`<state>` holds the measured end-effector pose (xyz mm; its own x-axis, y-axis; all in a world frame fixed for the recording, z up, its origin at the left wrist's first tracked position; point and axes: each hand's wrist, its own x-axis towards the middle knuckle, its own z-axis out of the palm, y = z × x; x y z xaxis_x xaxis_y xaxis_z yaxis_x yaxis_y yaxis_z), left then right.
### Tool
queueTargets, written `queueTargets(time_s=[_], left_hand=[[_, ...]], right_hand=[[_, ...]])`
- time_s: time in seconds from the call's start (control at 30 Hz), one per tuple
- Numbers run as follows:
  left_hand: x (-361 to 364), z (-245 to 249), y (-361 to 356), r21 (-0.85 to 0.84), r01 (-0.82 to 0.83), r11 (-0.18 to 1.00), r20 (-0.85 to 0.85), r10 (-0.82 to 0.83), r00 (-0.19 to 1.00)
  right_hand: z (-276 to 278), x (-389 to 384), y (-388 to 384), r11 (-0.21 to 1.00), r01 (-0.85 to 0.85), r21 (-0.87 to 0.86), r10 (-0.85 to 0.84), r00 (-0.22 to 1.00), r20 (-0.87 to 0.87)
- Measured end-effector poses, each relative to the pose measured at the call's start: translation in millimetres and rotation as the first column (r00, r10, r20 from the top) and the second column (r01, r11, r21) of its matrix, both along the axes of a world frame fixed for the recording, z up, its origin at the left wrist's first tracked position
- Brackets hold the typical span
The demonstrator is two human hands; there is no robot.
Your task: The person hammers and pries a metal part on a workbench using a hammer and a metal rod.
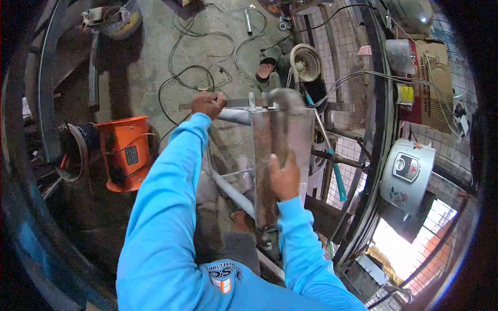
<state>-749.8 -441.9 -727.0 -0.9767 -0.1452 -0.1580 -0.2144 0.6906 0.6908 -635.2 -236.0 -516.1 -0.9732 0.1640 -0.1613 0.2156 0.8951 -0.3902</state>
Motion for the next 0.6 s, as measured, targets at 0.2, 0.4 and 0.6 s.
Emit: queueTargets(time_s=[0.2,0.4,0.6], left_hand=[[0,-18,-2,-0.018,-0.092,0.996,-0.220,0.085,0.972],[18,-13,15,-0.149,-0.213,0.966,-0.317,0.158,0.935],[25,-6,9,-0.130,-0.165,0.978,-0.195,0.138,0.971]], right_hand=[[108,-36,-16,0.997,-0.076,-0.005,0.073,0.967,-0.244],[237,-90,8,0.574,-0.458,-0.679,-0.119,0.773,-0.623],[-3,28,-16,0.970,0.240,0.041,-0.243,0.938,0.247]])
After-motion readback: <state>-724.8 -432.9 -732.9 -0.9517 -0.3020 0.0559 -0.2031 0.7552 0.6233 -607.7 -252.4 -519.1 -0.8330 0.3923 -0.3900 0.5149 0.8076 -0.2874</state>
